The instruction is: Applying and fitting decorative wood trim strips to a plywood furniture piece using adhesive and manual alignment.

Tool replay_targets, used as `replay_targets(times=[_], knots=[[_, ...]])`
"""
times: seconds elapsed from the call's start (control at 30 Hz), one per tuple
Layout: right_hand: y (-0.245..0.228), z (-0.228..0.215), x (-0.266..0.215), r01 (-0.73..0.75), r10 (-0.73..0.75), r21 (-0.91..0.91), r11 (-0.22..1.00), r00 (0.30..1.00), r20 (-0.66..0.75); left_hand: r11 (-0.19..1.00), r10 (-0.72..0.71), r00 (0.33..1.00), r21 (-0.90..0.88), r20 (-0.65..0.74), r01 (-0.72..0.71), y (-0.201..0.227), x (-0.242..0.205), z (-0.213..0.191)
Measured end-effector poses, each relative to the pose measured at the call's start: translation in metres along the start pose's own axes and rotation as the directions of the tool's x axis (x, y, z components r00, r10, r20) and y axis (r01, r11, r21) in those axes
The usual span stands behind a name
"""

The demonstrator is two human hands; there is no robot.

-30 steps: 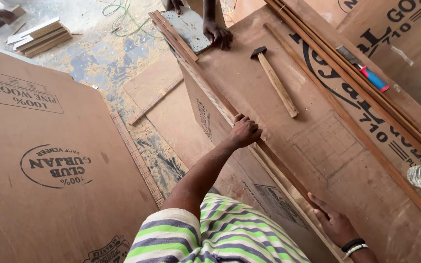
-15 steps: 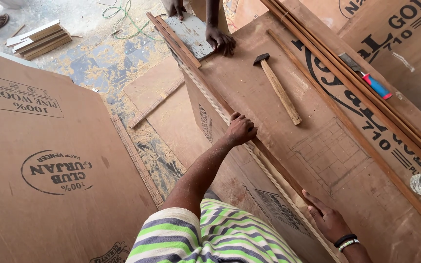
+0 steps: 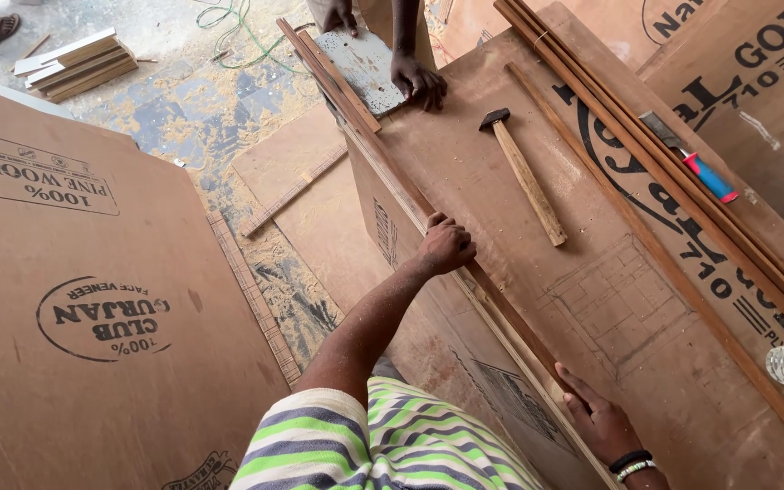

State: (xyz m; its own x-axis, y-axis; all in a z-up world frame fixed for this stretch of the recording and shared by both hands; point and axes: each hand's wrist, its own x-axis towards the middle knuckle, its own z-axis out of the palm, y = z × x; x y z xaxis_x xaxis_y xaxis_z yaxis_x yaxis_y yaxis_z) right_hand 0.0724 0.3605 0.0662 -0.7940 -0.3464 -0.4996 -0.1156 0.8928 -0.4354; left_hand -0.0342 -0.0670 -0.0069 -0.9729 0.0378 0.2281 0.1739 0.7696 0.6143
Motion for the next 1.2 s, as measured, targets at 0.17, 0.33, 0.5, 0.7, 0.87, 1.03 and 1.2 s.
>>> replay_targets(times=[0.17, 0.33, 0.5, 0.7, 0.87, 1.03, 1.2], knots=[[-0.014, -0.001, 0.006, 0.084, -0.083, 0.023, 0.996, 0.996, -0.028, 1.000, -0.013, 1.000, 0.011, 0.010, 0.013, -0.011, 0.006, -0.004], [-0.034, -0.006, 0.016, -0.115, 0.120, -0.069, 0.991, 0.991, 0.061, 0.999, -0.040, 0.999, 0.034, 0.031, 0.039, -0.023, 0.012, -0.009], [-0.046, -0.006, 0.027, -0.109, 0.116, -0.091, 0.990, 0.990, 0.084, 0.999, -0.034, 0.998, 0.014, 0.044, 0.033, -0.038, 0.017, -0.014], [-0.050, 0.001, 0.042, 0.000, 0.000, 0.013, 1.000, 1.000, 0.017, 1.000, -0.022, 0.999, 0.012, 0.027, 0.022, -0.057, 0.025, -0.018], [-0.057, 0.004, 0.051, -0.028, 0.028, -0.006, 1.000, 0.999, 0.021, 1.000, -0.010, 1.000, -0.020, 0.001, 0.010, -0.063, 0.028, -0.027], [-0.062, 0.008, 0.058, 0.126, -0.122, 0.093, 0.988, 0.992, -0.043, 0.999, 0.021, 1.000, 0.024, -0.006, -0.021, -0.079, 0.032, -0.031], [-0.076, 0.005, 0.063, -0.004, 0.004, 0.056, 0.998, 1.000, 0.005, 1.000, -0.008, 1.000, -0.027, -0.018, 0.008, -0.082, 0.034, -0.038]])
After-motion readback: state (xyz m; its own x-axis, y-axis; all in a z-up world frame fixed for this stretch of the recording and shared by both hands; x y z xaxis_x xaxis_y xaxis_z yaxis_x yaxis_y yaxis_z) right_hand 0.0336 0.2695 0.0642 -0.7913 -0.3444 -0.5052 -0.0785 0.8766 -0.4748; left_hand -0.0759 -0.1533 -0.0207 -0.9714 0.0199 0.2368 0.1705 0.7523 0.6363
